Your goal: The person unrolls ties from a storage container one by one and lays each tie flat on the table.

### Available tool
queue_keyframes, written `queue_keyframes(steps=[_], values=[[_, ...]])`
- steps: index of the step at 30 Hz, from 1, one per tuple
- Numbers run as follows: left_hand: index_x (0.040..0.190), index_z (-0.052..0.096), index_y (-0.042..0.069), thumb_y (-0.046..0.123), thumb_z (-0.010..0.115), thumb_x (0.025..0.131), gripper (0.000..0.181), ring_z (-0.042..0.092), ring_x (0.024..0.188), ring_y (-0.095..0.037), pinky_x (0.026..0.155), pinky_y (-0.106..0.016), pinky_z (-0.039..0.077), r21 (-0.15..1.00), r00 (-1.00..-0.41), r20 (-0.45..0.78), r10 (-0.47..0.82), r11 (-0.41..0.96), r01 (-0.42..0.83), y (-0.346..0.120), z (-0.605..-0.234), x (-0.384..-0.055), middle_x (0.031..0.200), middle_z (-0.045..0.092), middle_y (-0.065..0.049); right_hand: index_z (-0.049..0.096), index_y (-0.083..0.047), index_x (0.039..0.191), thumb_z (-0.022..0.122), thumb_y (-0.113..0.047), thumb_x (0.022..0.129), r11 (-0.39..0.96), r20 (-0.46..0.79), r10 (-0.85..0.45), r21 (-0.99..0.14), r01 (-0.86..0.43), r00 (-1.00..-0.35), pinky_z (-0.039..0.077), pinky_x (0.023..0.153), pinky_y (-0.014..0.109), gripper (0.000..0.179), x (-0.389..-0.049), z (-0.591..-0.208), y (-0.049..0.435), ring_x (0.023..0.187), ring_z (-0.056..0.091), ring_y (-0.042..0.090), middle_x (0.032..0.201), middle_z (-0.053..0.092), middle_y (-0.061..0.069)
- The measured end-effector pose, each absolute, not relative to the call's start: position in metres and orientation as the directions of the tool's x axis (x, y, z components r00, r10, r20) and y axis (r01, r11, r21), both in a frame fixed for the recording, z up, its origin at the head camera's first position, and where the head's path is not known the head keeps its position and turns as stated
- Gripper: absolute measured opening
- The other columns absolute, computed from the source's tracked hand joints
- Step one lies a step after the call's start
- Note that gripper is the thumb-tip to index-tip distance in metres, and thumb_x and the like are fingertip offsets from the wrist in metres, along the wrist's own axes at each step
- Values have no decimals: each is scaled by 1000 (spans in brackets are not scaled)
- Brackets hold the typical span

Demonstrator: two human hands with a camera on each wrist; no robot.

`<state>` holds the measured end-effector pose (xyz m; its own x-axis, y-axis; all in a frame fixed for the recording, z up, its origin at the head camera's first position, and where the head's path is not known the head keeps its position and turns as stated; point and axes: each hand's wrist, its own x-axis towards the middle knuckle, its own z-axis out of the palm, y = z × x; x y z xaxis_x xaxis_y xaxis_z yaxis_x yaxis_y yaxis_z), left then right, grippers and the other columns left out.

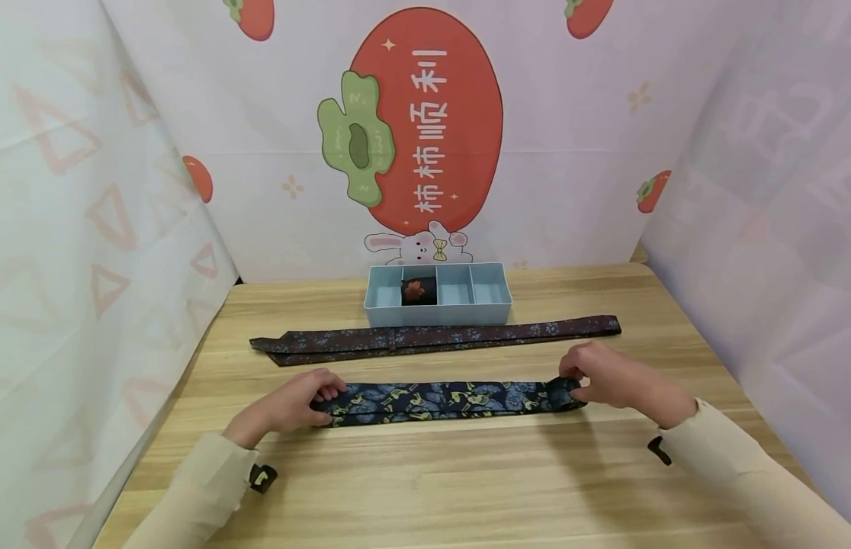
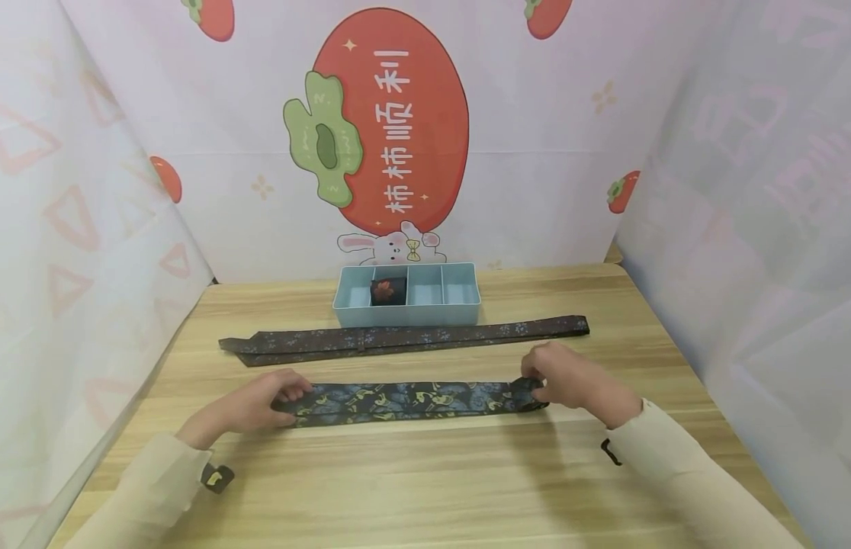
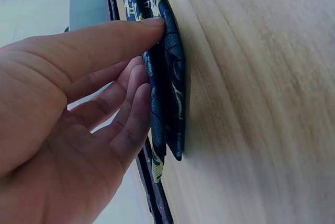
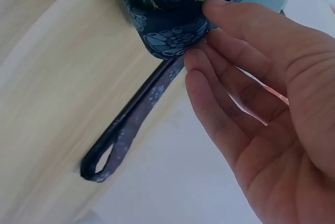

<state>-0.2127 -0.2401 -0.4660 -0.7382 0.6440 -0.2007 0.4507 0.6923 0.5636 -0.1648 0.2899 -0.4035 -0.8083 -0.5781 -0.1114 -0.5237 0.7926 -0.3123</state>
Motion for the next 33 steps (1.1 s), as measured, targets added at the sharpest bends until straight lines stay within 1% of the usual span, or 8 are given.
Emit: queue_keyframes(steps=[6, 11, 19, 22, 26, 27, 29, 33], values=[[130, 66, 2, 7, 83, 90, 44, 62, 102, -14, 90, -33, 57, 565, -747, -198, 635, 697, 442, -246, -466, -212, 116, 65, -3, 74, -10, 95, 85, -3, 85, 819, -145, -545, -305, -487, -826, 46, 65, 27, 16, -165, -412, 301, 75, 52, 11, 86, 64, -5], [130, 66, 1, 7, 82, 90, 44, 62, 103, -14, 90, -33, 57, 560, -751, -202, 628, 703, 437, -250, -465, -211, 116, 65, -4, 74, -9, 96, 84, -3, 85, 812, -132, -551, -313, -493, -824, 45, 65, 27, 16, -167, -412, 301, 75, 51, 11, 83, 62, -5], [130, 66, 1, 6, 82, 90, 43, 61, 102, -13, 89, -33, 57, 565, -758, -209, 618, 709, 422, -257, -465, -208, 115, 64, -4, 77, -9, 101, 86, -4, 85, 777, -107, -598, -319, -542, -794, 58, 70, 30, 19, -174, -405, 274, 81, 62, 8, 94, 72, -1], [129, 66, 2, 7, 82, 91, 42, 60, 101, -13, 88, -33, 57, 568, -762, -207, 614, 709, 417, -260, -465, -207, 115, 64, -4, 76, -8, 102, 85, -3, 86, 753, -106, -628, -334, -567, -771, 55, 68, 30, 18, -177, -410, 261, 80, 59, 8, 93, 70, 0], [129, 66, 1, 6, 82, 91, 42, 61, 102, -14, 89, -33, 57, 585, -763, -198, 616, 699, 412, -263, -465, -206, 115, 65, -5, 76, -6, 101, 84, -1, 87, 718, -93, -666, -347, -603, -740, 55, 68, 29, 17, -179, -419, 249, 80, 63, 13, 93, 71, 4], [129, 65, 0, 6, 82, 91, 42, 61, 101, -15, 88, -33, 57, 587, -761, -192, 620, 694, 418, -263, -465, -206, 115, 65, -6, 77, -6, 102, 84, -1, 86, 714, -90, -671, -344, -610, -736, 56, 69, 29, 18, -180, -421, 247, 81, 65, 14, 95, 72, 5], [129, 65, -1, 5, 82, 90, 42, 61, 101, -16, 88, -34, 57, 591, -760, -187, 623, 689, 419, -264, -465, -206, 115, 65, -7, 77, -5, 102, 84, -1, 86, 714, -88, -674, -336, -615, -734, 58, 70, 29, 19, -180, -423, 246, 82, 67, 15, 95, 72, 6], [128, 65, -1, 6, 82, 90, 42, 61, 100, -15, 88, -33, 57, 590, -763, -187, 618, 692, 416, -266, -464, -205, 115, 65, -6, 77, -6, 102, 85, -2, 85, 730, -91, -658, -319, -604, -747, 58, 70, 29, 19, -180, -425, 250, 81, 66, 14, 95, 72, 5]])
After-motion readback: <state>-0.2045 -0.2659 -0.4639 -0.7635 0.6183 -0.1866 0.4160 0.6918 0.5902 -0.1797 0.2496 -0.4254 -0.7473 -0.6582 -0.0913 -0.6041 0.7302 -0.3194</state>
